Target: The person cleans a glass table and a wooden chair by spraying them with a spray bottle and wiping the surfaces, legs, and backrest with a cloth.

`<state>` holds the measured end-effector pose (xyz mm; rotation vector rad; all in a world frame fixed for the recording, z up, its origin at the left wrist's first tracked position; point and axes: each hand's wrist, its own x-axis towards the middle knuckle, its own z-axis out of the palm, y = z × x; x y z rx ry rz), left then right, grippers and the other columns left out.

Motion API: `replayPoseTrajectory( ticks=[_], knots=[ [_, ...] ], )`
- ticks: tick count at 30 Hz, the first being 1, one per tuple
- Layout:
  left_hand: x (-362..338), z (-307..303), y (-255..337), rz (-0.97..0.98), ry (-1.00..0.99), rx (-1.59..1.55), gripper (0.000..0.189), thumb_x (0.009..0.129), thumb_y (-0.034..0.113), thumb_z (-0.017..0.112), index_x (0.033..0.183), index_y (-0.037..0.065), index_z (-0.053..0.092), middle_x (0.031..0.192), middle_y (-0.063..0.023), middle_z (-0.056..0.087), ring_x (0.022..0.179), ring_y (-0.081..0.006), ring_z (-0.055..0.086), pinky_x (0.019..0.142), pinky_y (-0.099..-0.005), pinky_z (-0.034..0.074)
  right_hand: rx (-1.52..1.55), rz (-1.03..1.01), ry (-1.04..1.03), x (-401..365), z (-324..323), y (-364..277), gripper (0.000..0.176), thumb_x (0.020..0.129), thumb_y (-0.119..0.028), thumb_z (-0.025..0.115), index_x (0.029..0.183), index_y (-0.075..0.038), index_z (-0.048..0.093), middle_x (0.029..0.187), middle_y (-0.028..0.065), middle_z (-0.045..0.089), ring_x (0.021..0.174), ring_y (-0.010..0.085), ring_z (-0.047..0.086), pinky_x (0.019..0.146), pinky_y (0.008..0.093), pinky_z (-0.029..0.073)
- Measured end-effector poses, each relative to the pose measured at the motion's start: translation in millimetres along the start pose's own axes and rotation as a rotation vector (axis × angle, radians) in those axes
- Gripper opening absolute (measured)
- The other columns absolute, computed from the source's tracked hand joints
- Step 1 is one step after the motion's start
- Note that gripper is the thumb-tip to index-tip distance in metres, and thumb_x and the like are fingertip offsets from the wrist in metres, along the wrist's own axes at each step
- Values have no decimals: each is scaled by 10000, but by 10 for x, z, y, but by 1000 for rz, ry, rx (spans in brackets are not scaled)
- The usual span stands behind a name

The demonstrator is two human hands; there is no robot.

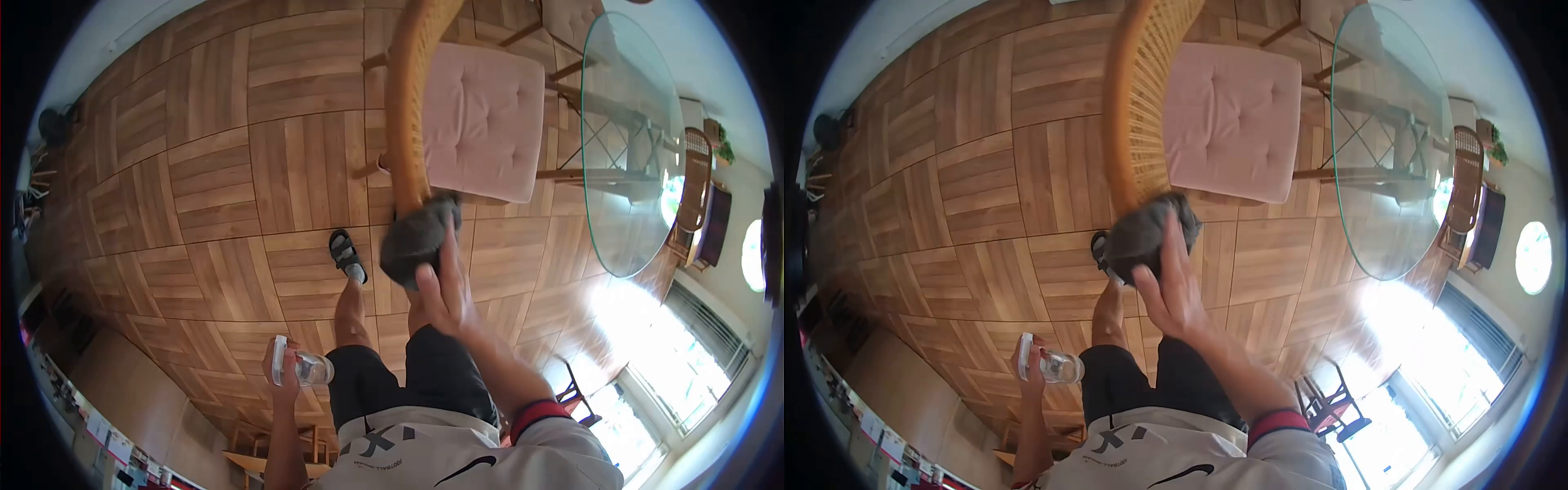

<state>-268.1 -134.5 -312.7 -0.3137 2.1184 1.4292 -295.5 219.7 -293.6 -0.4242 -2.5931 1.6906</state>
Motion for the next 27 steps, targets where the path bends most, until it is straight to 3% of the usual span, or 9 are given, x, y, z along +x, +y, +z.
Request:
replayPoseTrajectory(
  ticks=[7, 9, 10, 12, 18, 21, 22, 24, 27],
  knots=[
    [46, 538, 170, -128, 13, 43, 294, 940, 312, 552, 903, 20, 568, 844, -48, 542, 685, -120, 530, 619, -273, 443, 358, -353, 299, 2334, 22, 681, 902, 960, -483, 513, 1508, 90, 83, 1559, 351, 108, 1470, 460, 92, 1196, 440, 126],
    [60, 667, 273, -126, -28, 102, 321, 933, 339, 552, 911, 20, 571, 868, -55, 551, 689, -127, 537, 629, -280, 450, 37, -100, 525, 2683, 158, 980, 1080, 789, -402, 756, 1491, 90, 100, 1529, 368, 137, 1419, 502, 213, 1061, 489, 389],
    [67, 730, 341, -142, -38, 91, 319, 932, 336, 552, 916, 18, 573, 875, -59, 557, 693, -130, 543, 631, -278, 454, 45, -85, 537, 2622, 191, 1063, 1080, 789, -402, 756, 1491, 90, 100, 1529, 368, 137, 1419, 502, 213, 1061, 489, 389],
    [102, 846, 434, -161, -59, 55, 306, 933, 316, 549, 939, 11, 580, 894, -71, 573, 707, -138, 563, 643, -273, 472, 469, 25, 436, 2344, 290, 1209, 950, 944, -526, 516, 1489, 124, 88, 1541, 376, 122, 1454, 477, 135, 1192, 448, 153],
    [244, 1189, 655, -155, -100, 84, 278, 943, 274, 545, 967, -2, 579, 864, -65, 589, 715, -138, 580, 658, -280, 492, 630, 476, 21, 827, 358, 1426, 858, 948, -544, 498, 1473, 78, 226, 1294, 321, 527, 1255, 427, 507, 1059, 428, 381],
    [228, 1289, 681, -166, -77, 112, 284, 950, 278, 546, 968, -4, 578, 863, -64, 589, 721, -137, 581, 662, -279, 494, 573, 423, 66, 1118, 488, 1733, 784, 959, -588, 431, 1415, 45, 355, 1171, 337, 595, 1178, 441, 565, 1018, 429, 422],
    [208, 1285, 686, -161, -60, 136, 287, 952, 281, 546, 969, -5, 577, 868, -64, 587, 724, -137, 580, 663, -278, 493, 208, 389, 61, 1283, 681, 1967, 751, 967, -621, 354, 1333, 27, 452, 1074, 347, 627, 1082, 479, 600, 963, 465, 461],
    [155, 1263, 712, -152, -36, 124, 289, 954, 284, 545, 966, -4, 576, 873, -65, 585, 724, -136, 576, 659, -276, 490, 183, 603, 43, 1905, 356, 1764, 750, 970, -630, 318, 1282, 32, 484, 1018, 338, 646, 1016, 498, 614, 898, 513, 485],
    [62, 1151, 564, -166, -6, 96, 297, 956, 294, 544, 959, -1, 573, 882, -66, 580, 722, -135, 568, 653, -274, 484, -11, 347, 220, 2805, 218, 1970, 593, 978, -554, 395, 1196, -20, 535, 975, 282, 649, 929, 472, 636, 824, 500, 511]
  ],
)
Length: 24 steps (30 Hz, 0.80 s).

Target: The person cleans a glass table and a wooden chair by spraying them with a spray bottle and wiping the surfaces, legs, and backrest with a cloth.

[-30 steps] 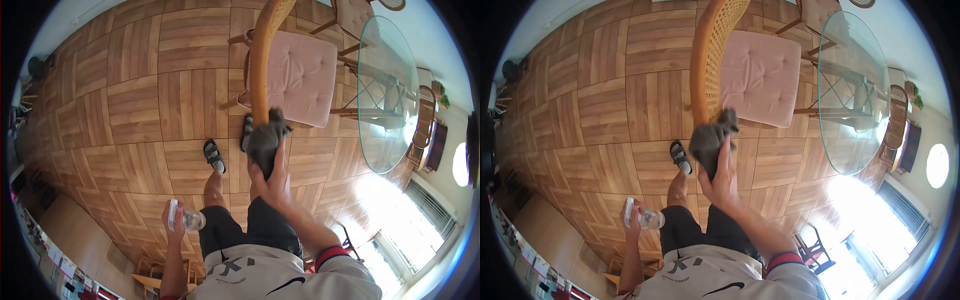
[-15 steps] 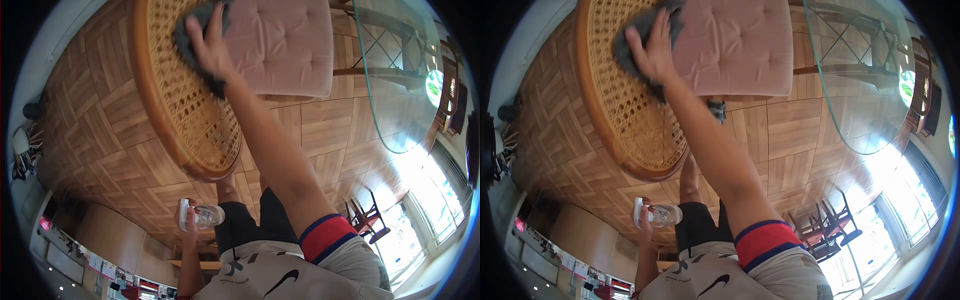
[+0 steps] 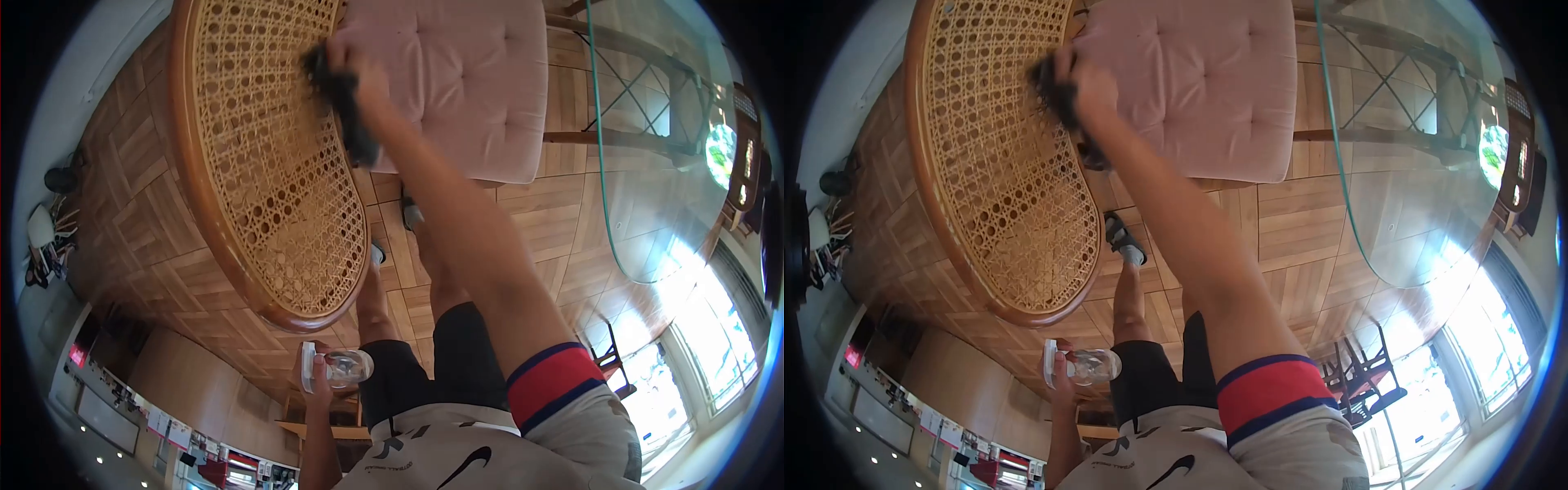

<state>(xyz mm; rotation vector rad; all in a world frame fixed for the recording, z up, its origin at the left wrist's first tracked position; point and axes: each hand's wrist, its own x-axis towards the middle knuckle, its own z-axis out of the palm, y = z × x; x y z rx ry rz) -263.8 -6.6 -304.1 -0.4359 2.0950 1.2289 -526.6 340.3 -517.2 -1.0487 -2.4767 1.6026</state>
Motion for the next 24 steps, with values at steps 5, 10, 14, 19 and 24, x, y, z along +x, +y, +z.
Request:
replayPoseTrajectory(
  ticks=[5, 10, 14, 19, 24],
  knots=[
    [-33, 24, 56, -20, 32, 18, 326, 957, 327, 545, 943, 1, 567, 892, -67, 577, 720, -132, 557, 652, -274, 477, 1427, 203, -257, 732, 306, 117, 635, 869, -448, 635, 1281, -12, 423, 1199, 231, 517, 1105, 408, 535, 884, 469, 476],
    [-11, 78, -32, -13, 59, -96, 349, 952, 348, 555, 942, -1, 569, 887, -66, 575, 726, -123, 560, 656, -273, 477, 208, -261, -221, -964, -7, 439, 588, 1036, -365, 420, 1473, 11, 298, 1385, 270, 480, 1320, 334, 458, 1046, 400, 381],
    [1, 48, -37, 4, 72, -136, 338, 947, 333, 558, 948, -4, 574, 891, -69, 574, 728, -123, 563, 657, -267, 477, 661, 583, -598, -1924, -535, 636, 477, 1038, -279, 431, 1438, -22, 404, 1307, 96, 569, 1232, 227, 532, 1057, 320, 381],
    [-5, -110, -67, 27, 58, -132, 323, 948, 307, 547, 928, -13, 586, 877, -69, 575, 720, -121, 567, 646, -256, 473, 1407, 777, -521, -2559, -1025, 1361, 476, 998, -259, 517, 1415, -45, 432, 1313, 125, 560, 1193, 252, 570, 1018, 406, 486],
    [145, -396, -64, 71, -4, -119, 305, 968, 277, 541, 926, -20, 599, 871, -68, 579, 710, -115, 574, 650, -253, 472, 1505, 572, -422, -2929, -951, 1076, 558, 890, -260, 689, 1344, -3, 492, 1282, 171, 593, 1172, 333, 590, 1004, 502, 504]
  ],
)
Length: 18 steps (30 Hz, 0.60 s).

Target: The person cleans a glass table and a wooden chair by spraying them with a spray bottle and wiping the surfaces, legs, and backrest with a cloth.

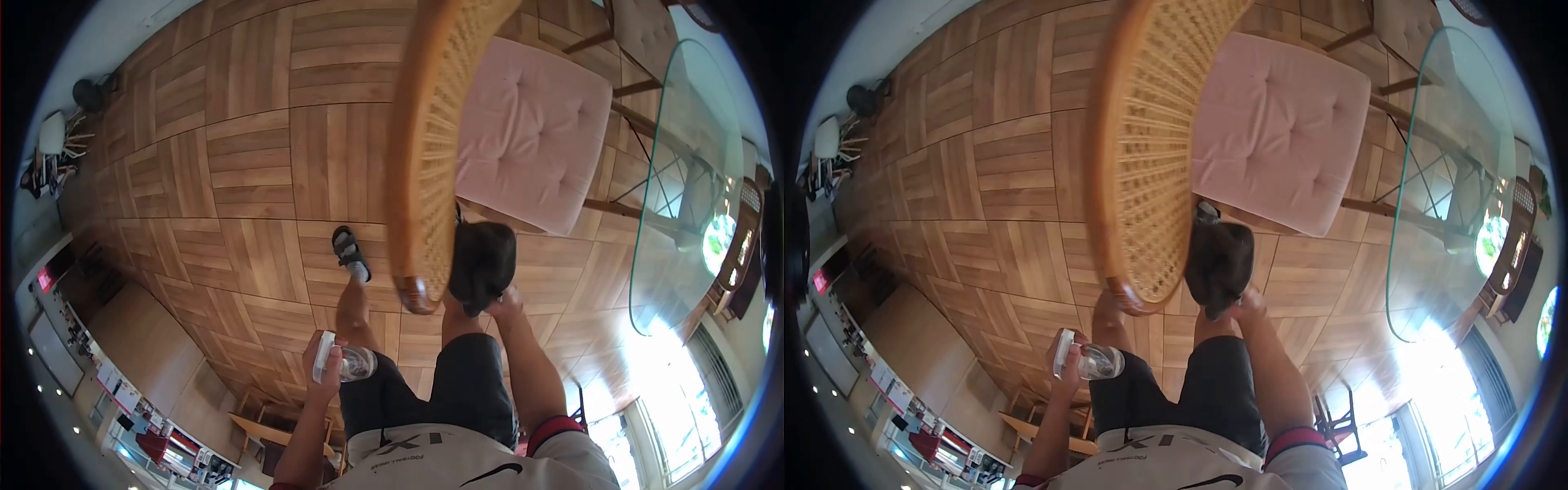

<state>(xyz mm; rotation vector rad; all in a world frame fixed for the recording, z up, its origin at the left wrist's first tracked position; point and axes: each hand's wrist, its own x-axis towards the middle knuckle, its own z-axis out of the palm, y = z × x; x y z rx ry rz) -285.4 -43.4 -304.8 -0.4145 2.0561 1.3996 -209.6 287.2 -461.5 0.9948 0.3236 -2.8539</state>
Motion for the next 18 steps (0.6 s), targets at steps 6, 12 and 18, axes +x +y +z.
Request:
replayPoseTrajectory(
  ticks=[6, 12, 18],
  knots=[
    [451, -458, -274, 86, -108, -82, 230, 944, 201, 585, 913, -21, 637, 896, -85, 600, 745, -147, 611, 668, -267, 483, 223, -31, 497, -74, -193, 1066, 517, 998, -386, 494, 1372, -30, 489, 1340, 166, 564, 1211, 349, 561, 1022, 511, 475],
    [1185, -966, -493, 484, -326, 64, 207, 915, 198, 611, 947, -6, 610, 908, -75, 592, 750, -146, 599, 658, -269, 469, 346, -71, 419, 94, -326, 2182, 514, 1002, -395, 475, 1363, -30, 499, 1322, 160, 580, 1195, 334, 574, 1039, 508, 455],
    [1828, -1394, -958, 387, -268, -19, 299, 915, 278, 610, 924, -21, 615, 904, -107, 599, 798, -194, 607, 713, -305, 485, -18, -453, 230, 254, -433, 1998, 517, 975, -365, 562, 1373, -46, 479, 1333, 132, 554, 1205, 276, 551, 1044, 453, 450]
  ],
)
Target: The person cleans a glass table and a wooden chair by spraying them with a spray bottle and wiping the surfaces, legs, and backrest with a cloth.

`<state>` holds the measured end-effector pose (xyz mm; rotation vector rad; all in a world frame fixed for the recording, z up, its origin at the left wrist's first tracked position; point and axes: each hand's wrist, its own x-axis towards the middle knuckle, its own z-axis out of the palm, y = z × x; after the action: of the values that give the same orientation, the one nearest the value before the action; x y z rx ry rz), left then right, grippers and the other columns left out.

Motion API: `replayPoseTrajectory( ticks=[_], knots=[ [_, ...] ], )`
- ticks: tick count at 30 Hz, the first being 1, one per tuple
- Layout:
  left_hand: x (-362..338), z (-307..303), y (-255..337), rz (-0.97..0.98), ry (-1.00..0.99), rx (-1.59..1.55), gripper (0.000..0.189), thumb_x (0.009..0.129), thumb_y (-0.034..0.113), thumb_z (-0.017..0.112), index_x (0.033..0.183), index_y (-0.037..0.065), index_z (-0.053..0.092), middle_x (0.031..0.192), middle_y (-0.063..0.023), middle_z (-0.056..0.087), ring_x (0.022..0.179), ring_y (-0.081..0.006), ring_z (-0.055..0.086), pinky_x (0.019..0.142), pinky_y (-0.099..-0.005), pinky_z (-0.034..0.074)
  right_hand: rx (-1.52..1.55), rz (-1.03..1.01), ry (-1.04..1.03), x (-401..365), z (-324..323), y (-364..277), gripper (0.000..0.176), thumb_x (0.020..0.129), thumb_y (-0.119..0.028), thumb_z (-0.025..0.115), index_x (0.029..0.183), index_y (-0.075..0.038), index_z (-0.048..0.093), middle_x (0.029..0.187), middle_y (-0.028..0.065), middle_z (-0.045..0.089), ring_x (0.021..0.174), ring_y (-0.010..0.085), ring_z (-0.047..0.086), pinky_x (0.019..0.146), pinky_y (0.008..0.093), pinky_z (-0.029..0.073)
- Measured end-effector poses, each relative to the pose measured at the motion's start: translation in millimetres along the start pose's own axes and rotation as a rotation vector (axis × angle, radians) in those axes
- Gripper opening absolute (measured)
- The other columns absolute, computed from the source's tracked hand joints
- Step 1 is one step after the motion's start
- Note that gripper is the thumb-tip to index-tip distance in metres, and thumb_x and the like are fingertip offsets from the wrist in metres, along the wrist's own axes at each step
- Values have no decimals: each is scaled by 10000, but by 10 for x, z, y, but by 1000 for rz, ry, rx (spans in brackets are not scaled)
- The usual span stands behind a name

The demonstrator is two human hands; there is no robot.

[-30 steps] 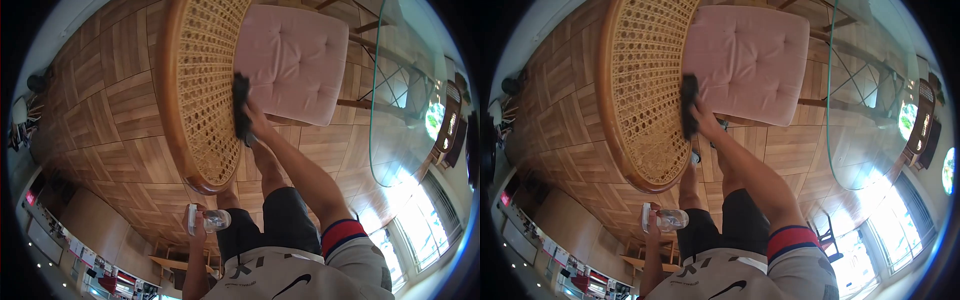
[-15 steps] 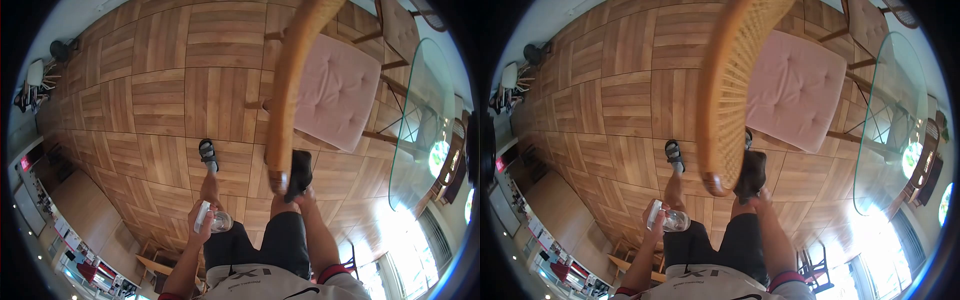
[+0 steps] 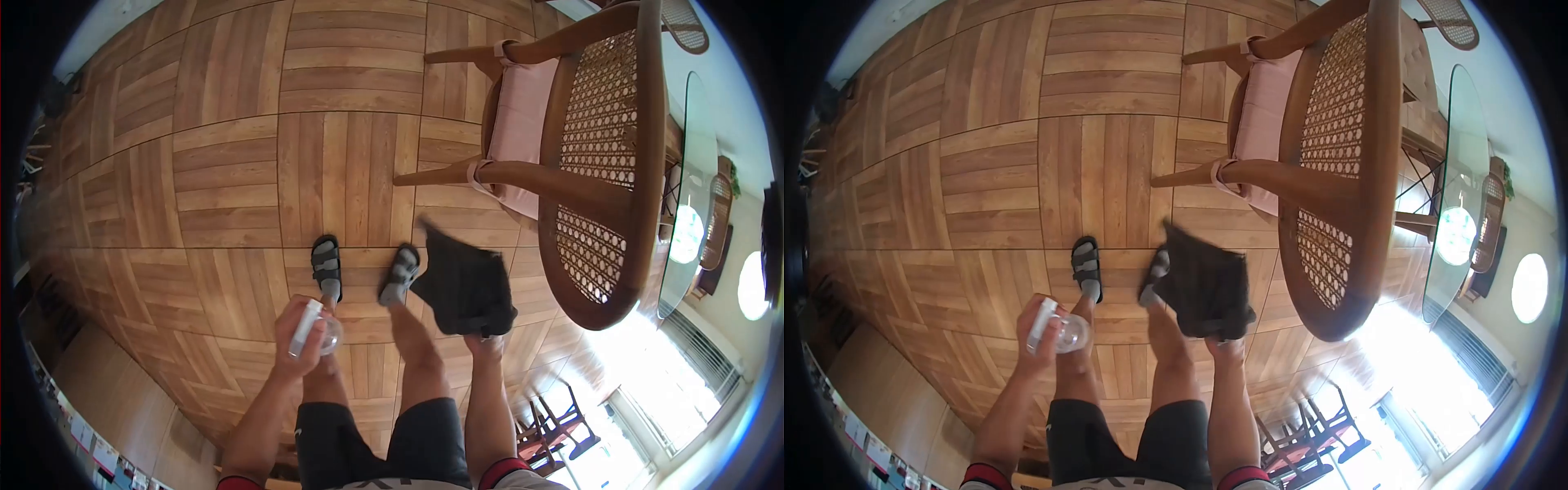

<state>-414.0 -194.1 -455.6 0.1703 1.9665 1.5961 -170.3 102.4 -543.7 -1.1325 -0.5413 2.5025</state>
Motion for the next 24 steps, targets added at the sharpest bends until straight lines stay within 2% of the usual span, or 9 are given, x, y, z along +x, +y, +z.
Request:
replayPoseTrajectory(
  ticks=[6, 7, 9, 12, 14, 17, 20, 23, 24],
  knots=[
    [668, 82, -637, -25, 32, -63, 217, 913, 192, 607, 900, -23, 633, 895, -129, 603, 810, -221, 610, 720, -316, 483, -628, -789, 91, 1739, 959, -94, 538, 960, -310, 630, 1339, 24, 445, 1262, 135, 559, 1069, 237, 596, 917, 347, 529],
    [810, 152, -760, 7, 2, -39, 206, 911, 183, 607, 898, -21, 633, 893, -131, 601, 808, -224, 609, 718, -312, 480, -998, -1133, 317, 2078, 1450, -75, 429, 923, -227, 686, 1239, 30, 551, 1162, 147, 625, 969, 232, 637, 864, 336, 542],
    [1148, 298, -1010, 195, -70, 15, 165, 899, 144, 614, 900, -19, 638, 890, -128, 600, 788, -227, 598, 701, -308, 476, -911, -1118, 613, 2368, 1942, -85, 378, 841, -68, 734, 1176, 39, 594, 1029, 110, 666, 866, 176, 648, 832, 329, 508],
    [1497, 629, -1239, 311, -176, -27, 142, 888, 124, 625, 898, -16, 643, 885, -116, 601, 772, -219, 591, 679, -312, 474, -1561, -1802, 214, 2720, 1289, -344, 253, 819, -48, 745, 1053, 27, 686, 948, 90, 700, 798, 185, 670, 832, 332, 511],
    [1688, 788, -1414, 425, -244, -53, 116, 892, 111, 623, 888, -1, 650, 839, -103, 601, 765, -204, 591, 661, -315, 472, -1638, -1867, 78, 2641, 1215, -515, 145, 810, -39, 748, 946, 10, 734, 960, 88, 715, 865, 202, 685, 850, 351, 521],
    [1882, 1027, -1655, 562, -436, -66, 72, 886, 74, 630, 841, 18, 637, 768, -81, 595, 739, -200, 578, 637, -314, 458, -728, -722, -391, 2544, 1093, -989, 249, 821, -86, 749, 1042, 19, 705, 1147, 149, 664, 1104, 206, 621, 1005, 372, 484],
    [1984, 1182, -1839, 639, -531, -5, 78, 886, 66, 629, 825, 18, 631, 795, -77, 596, 719, -204, 567, 626, -314, 451, -479, -734, -714, 2649, 1270, -888, 217, 831, -99, 745, 1020, 2, 708, 1108, 132, 663, 1075, 205, 627, 986, 390, 500],
    [2073, 1291, -1920, 580, -591, -73, 76, 911, 84, 605, 881, 21, 634, 819, -58, 602, 736, -161, 576, 653, -293, 456, -1026, -1209, -370, 2737, 1333, -782, 190, 861, -116, 707, 1017, -8, 709, 1023, 91, 688, 959, 214, 663, 928, 348, 511],
    [2078, 1319, -1918, 526, -612, -116, 80, 917, 89, 598, 905, 20, 634, 824, -55, 604, 748, -148, 580, 666, -288, 459, -1604, -1855, -226, 2724, 1343, -755, 176, 863, -118, 680, 1014, -33, 714, 961, 119, 704, 891, 242, 679, 858, 340, 516]
  ],
)
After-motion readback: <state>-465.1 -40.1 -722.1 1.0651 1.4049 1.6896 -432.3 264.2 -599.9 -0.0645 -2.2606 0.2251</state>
